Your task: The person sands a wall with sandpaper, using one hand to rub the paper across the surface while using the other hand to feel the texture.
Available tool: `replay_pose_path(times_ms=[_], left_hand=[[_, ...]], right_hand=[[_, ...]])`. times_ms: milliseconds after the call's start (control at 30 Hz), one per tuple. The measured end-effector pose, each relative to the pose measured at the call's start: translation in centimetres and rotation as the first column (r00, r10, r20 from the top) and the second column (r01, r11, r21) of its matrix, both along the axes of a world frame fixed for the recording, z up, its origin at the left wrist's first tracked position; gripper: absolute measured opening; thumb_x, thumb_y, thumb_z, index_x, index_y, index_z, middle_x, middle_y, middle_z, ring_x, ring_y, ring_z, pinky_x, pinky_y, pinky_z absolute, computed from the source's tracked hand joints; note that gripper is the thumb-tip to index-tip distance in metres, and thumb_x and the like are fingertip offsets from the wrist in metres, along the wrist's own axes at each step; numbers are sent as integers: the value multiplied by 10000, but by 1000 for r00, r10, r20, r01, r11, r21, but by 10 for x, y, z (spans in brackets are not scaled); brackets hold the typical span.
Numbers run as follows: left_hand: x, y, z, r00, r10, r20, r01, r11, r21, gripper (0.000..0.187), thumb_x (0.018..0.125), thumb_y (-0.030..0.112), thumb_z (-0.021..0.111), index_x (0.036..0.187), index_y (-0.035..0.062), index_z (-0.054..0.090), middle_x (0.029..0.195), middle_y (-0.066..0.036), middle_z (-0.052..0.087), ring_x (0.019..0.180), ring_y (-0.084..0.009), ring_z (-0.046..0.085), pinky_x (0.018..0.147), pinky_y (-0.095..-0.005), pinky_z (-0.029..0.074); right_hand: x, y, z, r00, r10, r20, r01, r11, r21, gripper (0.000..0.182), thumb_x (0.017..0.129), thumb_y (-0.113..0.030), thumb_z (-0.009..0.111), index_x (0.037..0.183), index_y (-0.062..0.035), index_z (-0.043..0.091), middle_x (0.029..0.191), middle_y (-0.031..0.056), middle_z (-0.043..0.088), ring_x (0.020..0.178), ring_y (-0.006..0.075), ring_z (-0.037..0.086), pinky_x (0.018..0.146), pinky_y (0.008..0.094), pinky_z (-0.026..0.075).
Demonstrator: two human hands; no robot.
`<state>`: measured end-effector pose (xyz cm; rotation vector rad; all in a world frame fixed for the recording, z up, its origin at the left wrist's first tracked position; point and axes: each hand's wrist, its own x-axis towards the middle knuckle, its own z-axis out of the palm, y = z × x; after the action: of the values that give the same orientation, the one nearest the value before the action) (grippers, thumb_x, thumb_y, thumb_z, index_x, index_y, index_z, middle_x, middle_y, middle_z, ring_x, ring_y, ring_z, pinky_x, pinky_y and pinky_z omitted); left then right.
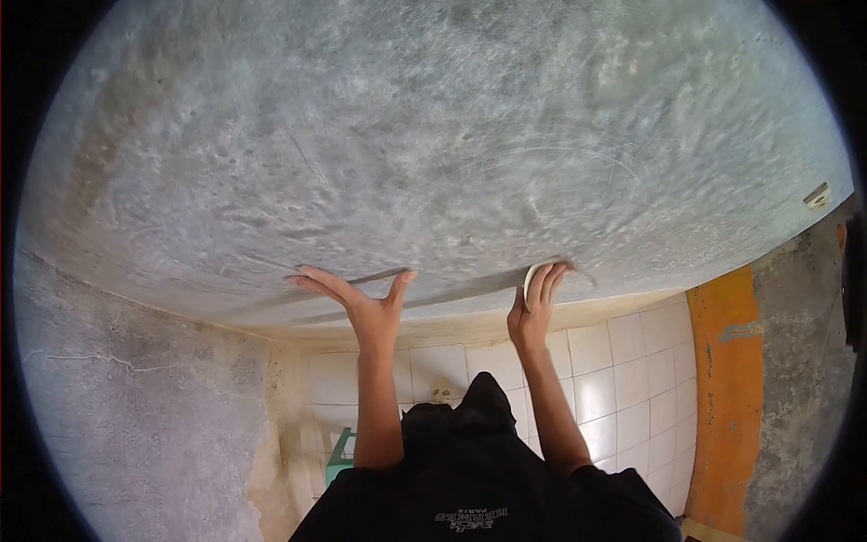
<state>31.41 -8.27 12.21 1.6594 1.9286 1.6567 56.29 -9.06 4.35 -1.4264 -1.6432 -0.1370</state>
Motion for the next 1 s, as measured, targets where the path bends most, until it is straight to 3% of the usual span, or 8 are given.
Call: replay_pose_path(times_ms=[133, 233, 333, 433, 533, 633, 833, 1000], left_hand=[[-1, 0, 1, 998, -38, 48, 40, 998, -40, 1412, 651, 455, 833, 1406, 55, -291, 1404, -303, -370, 1286, -456, -375, 1055, -668, -30], [-3, -2, 3, 998, -48, 41, 50, 997, -55, 1408, 651, 448, 836, 1410, 67, -288, 1401, -303, -375, 1285, -458, -374, 1055, -667, -33], [-5, -4, 2, 998, -57, 33, 59, 996, -67, 1400, 656, 435, 836, 1414, 76, -285, 1401, -299, -377, 1288, -461, -366, 1059, -665, -15], [-8, -8, 2, 993, -95, 69, 99, 993, -66, 1386, 664, 418, 836, 1419, 82, -276, 1408, -290, -375, 1301, -462, -346, 1073, -649, 2], [-14, -10, -3, 994, -101, 28, 103, 991, -82, 1378, 668, 414, 834, 1422, 81, -270, 1415, -280, -371, 1315, -455, -327, 1085, -630, 9], [-15, -11, -2, 991, -125, 50, 129, 989, -67, 1383, 664, 434, 831, 1421, 78, -270, 1417, -276, -370, 1323, -447, -319, 1092, -619, -1], [-11, -6, -4, 995, -91, 41, 93, 993, -67, 1416, 644, 470, 832, 1406, 52, -286, 1412, -276, -378, 1306, -440, -353, 1079, -632, -39], [-10, -5, -3, 995, -89, 47, 93, 990, -103, 1442, 636, 516, 820, 1384, 37, -316, 1386, -280, -412, 1282, -451, -382, 1058, -651, -67]], right_hand=[[4, 0, 10, 998, -21, -55, 20, 1000, -3, 616, 857, 28, 456, 1420, 92, 214, 1453, 391, 136, 1340, 581, 94, 1095, 611, 134], [1, 15, 75, 995, -12, -103, 28, 987, 157, 628, 860, 32, 450, 1434, 78, 198, 1466, 376, 121, 1346, 578, 75, 1101, 605, 116], [-14, 22, 122, 993, 13, -118, 17, 967, 252, 656, 845, 91, 420, 1452, 61, 173, 1492, 351, 79, 1382, 524, 38, 1121, 537, 95], [-29, 22, 81, 998, 27, -59, -12, 971, 237, 634, 805, 45, 460, 1404, 94, 255, 1433, 405, 173, 1324, 602, 119, 1081, 628, 144], [-45, 3, 9, 992, 105, -72, -102, 994, 48, 625, 761, 51, 481, 1358, 116, 306, 1373, 434, 251, 1285, 631, 171, 1070, 639, 168], [-48, -1, 6, 986, 145, -82, -143, 989, 37, 609, 763, 58, 485, 1344, 122, 316, 1354, 440, 271, 1270, 641, 183, 1067, 640, 174], [-25, 24, 114, 995, 27, -99, 0, 964, 265, 616, 801, 35, 498, 1373, 114, 283, 1404, 430, 198, 1298, 626, 142, 1072, 640, 143], [-36, 13, 18, 991, 74, -113, -60, 990, 127, 596, 834, 23, 475, 1390, 94, 273, 1416, 427, 175, 1312, 619, 112, 1071, 646, 130]])
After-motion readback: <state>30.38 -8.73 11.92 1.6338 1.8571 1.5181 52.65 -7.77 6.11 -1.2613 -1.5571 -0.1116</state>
